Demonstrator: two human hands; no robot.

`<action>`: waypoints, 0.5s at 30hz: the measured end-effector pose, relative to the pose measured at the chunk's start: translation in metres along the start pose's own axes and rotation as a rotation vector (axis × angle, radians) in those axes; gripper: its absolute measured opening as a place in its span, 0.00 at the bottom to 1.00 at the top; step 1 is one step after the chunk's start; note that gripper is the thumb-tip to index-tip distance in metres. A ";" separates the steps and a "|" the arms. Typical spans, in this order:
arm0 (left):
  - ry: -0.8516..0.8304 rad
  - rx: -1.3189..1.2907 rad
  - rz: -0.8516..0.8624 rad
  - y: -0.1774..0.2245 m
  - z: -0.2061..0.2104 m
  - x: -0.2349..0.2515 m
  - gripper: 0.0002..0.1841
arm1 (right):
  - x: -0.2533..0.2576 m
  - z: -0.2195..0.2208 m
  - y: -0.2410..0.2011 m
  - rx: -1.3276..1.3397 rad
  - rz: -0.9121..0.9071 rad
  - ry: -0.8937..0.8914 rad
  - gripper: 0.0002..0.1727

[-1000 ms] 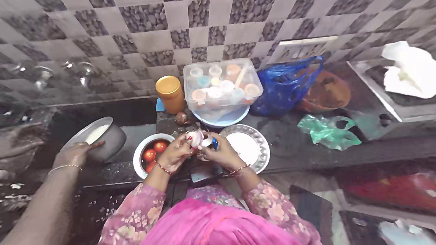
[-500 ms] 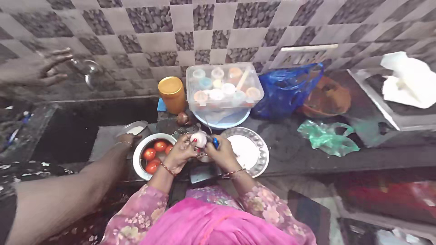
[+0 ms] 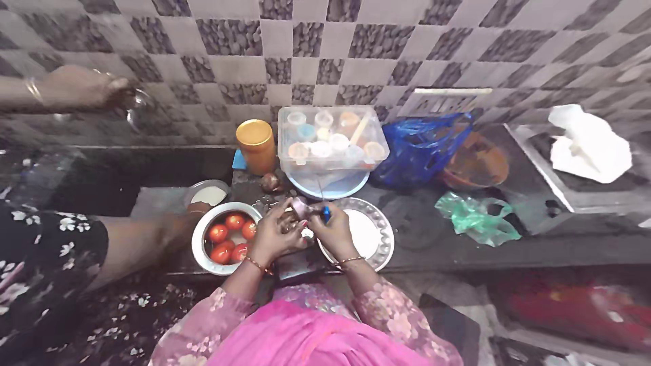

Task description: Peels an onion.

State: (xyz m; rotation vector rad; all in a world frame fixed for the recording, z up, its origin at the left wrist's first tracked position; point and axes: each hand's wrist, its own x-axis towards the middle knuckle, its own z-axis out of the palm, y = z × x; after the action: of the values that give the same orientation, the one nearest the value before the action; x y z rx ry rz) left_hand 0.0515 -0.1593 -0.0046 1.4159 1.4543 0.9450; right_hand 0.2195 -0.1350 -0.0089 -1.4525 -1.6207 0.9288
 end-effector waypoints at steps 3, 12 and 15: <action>0.015 -0.078 -0.047 -0.003 0.004 0.004 0.33 | 0.000 0.002 -0.002 0.027 -0.041 -0.054 0.07; -0.062 -0.210 -0.106 -0.009 -0.012 0.007 0.36 | 0.002 0.005 -0.005 0.061 -0.030 -0.109 0.07; -0.012 -0.283 -0.128 -0.003 -0.022 0.000 0.29 | 0.008 -0.002 -0.004 -0.024 0.071 -0.036 0.10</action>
State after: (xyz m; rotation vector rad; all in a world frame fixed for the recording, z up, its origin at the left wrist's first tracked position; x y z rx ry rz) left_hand 0.0296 -0.1586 -0.0005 1.1080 1.3264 1.0137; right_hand 0.2192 -0.1269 -0.0039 -1.5264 -1.6202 0.9834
